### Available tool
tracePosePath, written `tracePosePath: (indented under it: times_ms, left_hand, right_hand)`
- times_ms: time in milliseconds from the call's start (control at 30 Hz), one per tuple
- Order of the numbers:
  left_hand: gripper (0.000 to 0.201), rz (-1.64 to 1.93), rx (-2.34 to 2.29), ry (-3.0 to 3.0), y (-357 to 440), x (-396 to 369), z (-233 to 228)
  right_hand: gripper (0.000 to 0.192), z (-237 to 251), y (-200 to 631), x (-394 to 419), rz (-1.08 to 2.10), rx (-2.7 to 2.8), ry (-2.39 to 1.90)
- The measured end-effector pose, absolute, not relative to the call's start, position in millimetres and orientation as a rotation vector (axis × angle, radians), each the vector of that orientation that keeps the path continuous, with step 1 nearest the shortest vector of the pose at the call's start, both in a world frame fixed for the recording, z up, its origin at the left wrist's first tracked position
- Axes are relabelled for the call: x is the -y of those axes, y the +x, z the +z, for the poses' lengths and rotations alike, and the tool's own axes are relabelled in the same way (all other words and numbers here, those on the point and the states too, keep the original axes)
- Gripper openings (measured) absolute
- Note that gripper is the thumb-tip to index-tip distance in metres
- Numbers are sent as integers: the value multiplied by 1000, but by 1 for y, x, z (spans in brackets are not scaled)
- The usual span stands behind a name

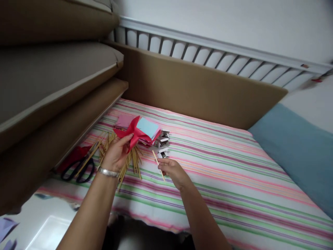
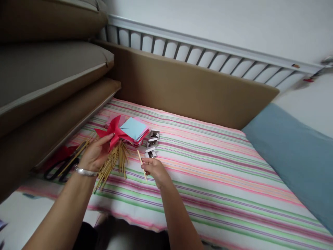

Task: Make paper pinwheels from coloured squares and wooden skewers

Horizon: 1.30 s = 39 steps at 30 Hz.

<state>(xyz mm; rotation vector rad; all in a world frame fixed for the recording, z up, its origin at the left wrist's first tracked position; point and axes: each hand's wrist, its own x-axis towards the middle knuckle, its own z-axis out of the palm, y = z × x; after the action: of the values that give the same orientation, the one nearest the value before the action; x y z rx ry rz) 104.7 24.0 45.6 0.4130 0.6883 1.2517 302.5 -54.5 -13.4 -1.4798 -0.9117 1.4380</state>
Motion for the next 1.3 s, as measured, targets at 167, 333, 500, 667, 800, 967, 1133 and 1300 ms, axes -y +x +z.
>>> tracePosePath:
  times_ms: [167,333,500,667,800,967,1133,1300]
  left_hand:
    - [14,1000,-669,733,133,-11,34]
    - [19,695,-554,1066,160,-1,29]
    - [19,515,-408,1249,178,2,26]
    - [20,514,-388,1277,188,3,23]
    - [22,574,-413,1252,191,4,24]
    - [20,504,-424,1303,190,4,23]
    - [20,463,-422,1322,188,2,20]
    - [20,479,-413,1326,186,3,23]
  right_hand:
    - [21,19,326,58,1401,895,-1254]
    - [16,31,341,66,1427,865,-1132]
    - [20,27,356,77,1385,861,-1124]
    - [19,25,364,84,1296,897,-1156]
    - [20,24,368,85,1256,926,-1164]
    - [18,26,378,85,1174,778,-1147]
    - [17,30,382,85,1108,692,-1013]
    - [11,32,373,85,1078,752,-891]
